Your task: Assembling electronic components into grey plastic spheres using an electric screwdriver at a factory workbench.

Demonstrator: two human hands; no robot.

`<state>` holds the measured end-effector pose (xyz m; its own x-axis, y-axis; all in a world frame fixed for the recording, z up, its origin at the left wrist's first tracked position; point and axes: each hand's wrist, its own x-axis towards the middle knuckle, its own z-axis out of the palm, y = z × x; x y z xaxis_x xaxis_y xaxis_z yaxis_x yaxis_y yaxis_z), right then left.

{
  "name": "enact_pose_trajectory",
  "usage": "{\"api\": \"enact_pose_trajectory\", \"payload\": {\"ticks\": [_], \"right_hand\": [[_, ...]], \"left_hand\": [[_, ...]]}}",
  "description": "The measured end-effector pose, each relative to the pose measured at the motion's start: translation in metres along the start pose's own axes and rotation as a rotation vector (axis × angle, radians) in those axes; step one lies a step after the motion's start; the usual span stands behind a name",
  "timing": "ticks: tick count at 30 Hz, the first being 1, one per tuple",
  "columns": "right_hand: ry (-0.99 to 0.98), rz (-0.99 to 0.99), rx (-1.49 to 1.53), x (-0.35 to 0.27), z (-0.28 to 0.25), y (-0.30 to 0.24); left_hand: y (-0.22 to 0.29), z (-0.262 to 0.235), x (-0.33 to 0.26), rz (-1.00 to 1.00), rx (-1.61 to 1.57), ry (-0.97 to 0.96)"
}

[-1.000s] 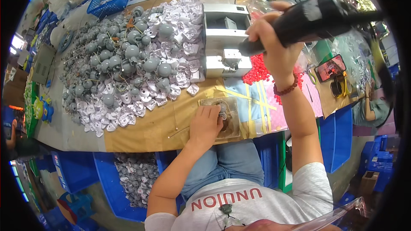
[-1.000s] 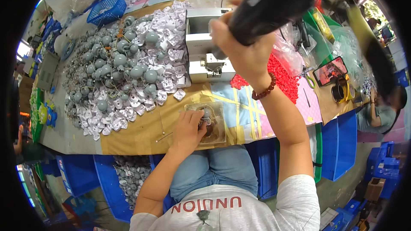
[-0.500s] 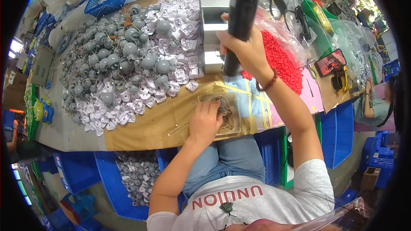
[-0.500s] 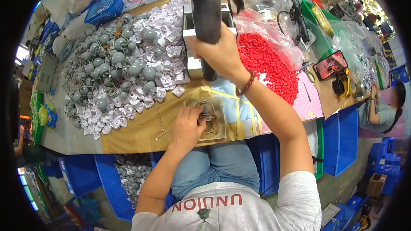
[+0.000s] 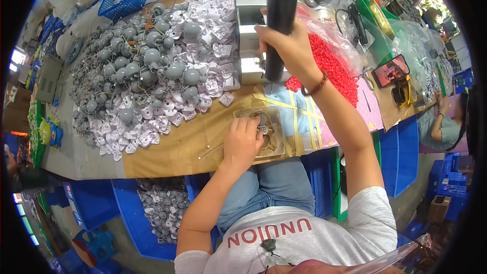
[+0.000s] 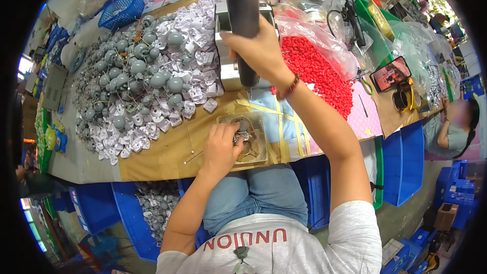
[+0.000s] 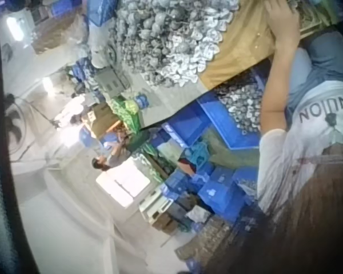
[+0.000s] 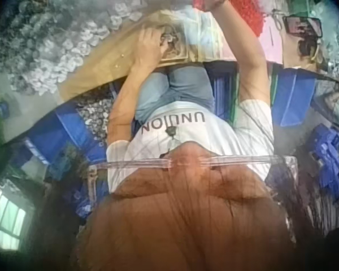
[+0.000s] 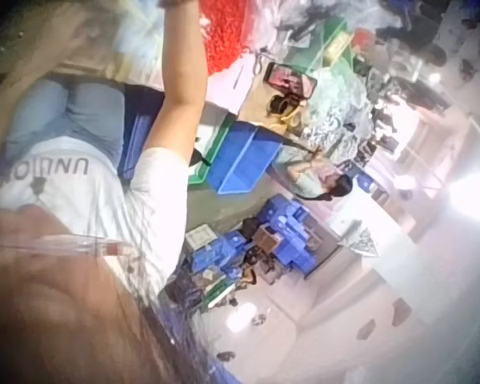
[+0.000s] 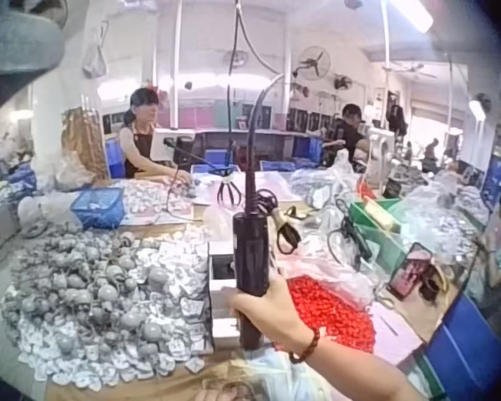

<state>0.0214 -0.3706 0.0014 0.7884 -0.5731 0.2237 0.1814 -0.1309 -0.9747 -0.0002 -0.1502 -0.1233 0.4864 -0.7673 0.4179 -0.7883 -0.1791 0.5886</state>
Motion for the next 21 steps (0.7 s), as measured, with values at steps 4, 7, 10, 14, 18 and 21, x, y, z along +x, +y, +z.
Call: {"api": "enact_pose_trajectory", "payload": {"ticks": [4,7,10,14,18,21], "right_hand": [[-0.072,0.067,0.064,-0.058,0.008,-0.019],[-0.132,-0.01,0.108,-0.087,0.011,-0.012],[-0.164,-0.052,0.063,-0.099,0.007,-0.002],[-0.176,-0.058,0.067,-0.106,0.009,0.008],[-0.213,-0.112,0.01,-0.109,0.008,0.014],[-0.246,-0.153,-0.081,-0.116,0.005,0.02]], "left_hand": [[0.002,-0.001,-0.002,-0.053,0.008,-0.042],[-0.001,0.002,-0.003,-0.029,0.001,-0.018],[-0.004,0.007,-0.004,0.006,0.072,0.013],[-0.004,0.007,-0.005,0.012,0.092,0.021],[-0.005,0.006,-0.005,0.008,0.091,0.009],[-0.005,0.006,-0.002,0.019,0.038,0.023]]}}
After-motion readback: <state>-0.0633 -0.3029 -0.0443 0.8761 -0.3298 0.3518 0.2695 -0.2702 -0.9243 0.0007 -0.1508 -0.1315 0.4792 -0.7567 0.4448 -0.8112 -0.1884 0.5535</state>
